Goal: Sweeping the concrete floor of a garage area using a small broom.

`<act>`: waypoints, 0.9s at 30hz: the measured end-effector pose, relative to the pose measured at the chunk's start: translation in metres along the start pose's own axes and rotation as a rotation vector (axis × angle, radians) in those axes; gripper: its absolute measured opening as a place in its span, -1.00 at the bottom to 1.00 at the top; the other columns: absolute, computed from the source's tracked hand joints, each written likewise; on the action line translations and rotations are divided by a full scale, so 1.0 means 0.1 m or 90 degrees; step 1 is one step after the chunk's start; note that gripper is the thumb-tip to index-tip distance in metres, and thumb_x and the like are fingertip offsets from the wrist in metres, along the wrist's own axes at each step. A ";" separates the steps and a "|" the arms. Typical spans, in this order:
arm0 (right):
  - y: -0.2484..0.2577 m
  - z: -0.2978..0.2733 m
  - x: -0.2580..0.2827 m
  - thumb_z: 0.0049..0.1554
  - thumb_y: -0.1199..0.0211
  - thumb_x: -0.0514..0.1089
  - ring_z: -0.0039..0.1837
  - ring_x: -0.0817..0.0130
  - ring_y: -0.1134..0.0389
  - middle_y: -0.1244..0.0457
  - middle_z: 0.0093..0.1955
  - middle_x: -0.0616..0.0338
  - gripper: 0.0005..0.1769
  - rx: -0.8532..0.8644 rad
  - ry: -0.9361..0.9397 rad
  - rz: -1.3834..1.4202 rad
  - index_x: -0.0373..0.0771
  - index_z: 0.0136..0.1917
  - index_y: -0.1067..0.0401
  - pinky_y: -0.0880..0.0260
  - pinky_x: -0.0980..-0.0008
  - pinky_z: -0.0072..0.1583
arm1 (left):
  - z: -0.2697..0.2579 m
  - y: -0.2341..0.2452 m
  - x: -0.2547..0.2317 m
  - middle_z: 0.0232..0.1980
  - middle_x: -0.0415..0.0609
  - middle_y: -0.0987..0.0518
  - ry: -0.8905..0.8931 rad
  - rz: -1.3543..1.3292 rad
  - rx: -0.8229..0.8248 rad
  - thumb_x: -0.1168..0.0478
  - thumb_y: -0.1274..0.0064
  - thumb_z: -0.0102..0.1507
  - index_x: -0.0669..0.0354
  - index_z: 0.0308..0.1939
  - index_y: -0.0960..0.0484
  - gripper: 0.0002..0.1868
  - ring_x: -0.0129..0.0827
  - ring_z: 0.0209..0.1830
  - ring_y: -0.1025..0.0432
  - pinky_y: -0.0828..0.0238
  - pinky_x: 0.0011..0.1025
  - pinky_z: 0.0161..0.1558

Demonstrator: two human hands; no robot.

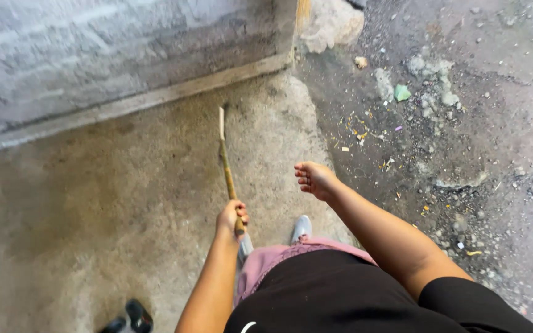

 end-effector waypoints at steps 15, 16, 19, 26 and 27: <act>0.12 0.25 -0.51 0.20 -0.14 -0.10 -0.23 0.48 -0.25 -0.29 -0.20 0.33 -0.86 0.045 -0.148 -0.100 -0.11 0.01 -0.44 -0.30 0.39 -0.16 | 0.36 1.64 0.33 -0.45 -0.14 -0.43 -0.115 -0.255 -0.291 0.08 0.11 0.37 -0.01 -0.29 -0.41 -0.83 -0.39 -0.61 -0.29 -0.28 -0.34 -0.58; 0.15 0.24 -0.54 0.20 -0.14 -0.10 -0.23 0.48 -0.25 -0.29 -0.20 0.33 -0.86 0.044 -0.157 -0.102 -0.11 0.01 -0.44 -0.30 0.39 -0.16 | 0.60 1.67 0.46 -0.45 -0.14 -0.43 -0.109 -0.257 -0.298 0.08 0.11 0.37 -0.01 -0.29 -0.41 -0.83 -0.39 -0.61 -0.29 -0.28 -0.34 -0.58; 0.30 0.23 -0.59 0.21 -0.14 -0.11 -0.22 0.49 -0.26 -0.28 -0.19 0.33 -0.87 0.043 -0.168 -0.108 -0.11 0.02 -0.43 -0.31 0.39 -0.15 | 0.90 1.52 1.06 -0.51 0.01 -0.40 -0.052 -0.118 -0.359 0.02 0.16 0.42 0.17 -0.35 -0.39 -0.65 -0.25 -0.66 -0.27 -0.22 -0.26 -0.62; 0.70 0.21 -0.49 0.23 -0.15 -0.10 -0.22 0.50 -0.25 -0.28 -0.19 0.33 -0.88 0.000 -0.177 -0.088 -0.11 0.03 -0.41 -0.30 0.39 -0.13 | 0.75 -1.09 2.20 -0.21 0.30 -0.56 0.131 0.263 -0.205 0.20 0.20 0.39 0.29 0.08 -0.43 -0.73 0.00 -0.41 -0.53 -0.44 -0.06 -0.51; 0.75 0.19 -0.44 0.23 -0.14 -0.10 -0.21 0.49 -0.27 -0.28 -0.19 0.32 -0.88 -0.010 -0.176 -0.086 -0.11 0.02 -0.41 -0.31 0.39 -0.13 | 0.72 -1.47 2.26 -0.38 0.26 -0.52 0.121 0.249 -0.058 0.22 0.24 0.39 0.24 0.02 -0.46 -0.77 -0.09 -0.60 -0.45 -0.32 -0.15 -0.65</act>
Point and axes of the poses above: each hand's wrist, its own z-axis towards the middle knuckle, its own y-axis out of the back of the hand, x = y × z, the point moved 9 cm from there along z, towards the middle knuckle
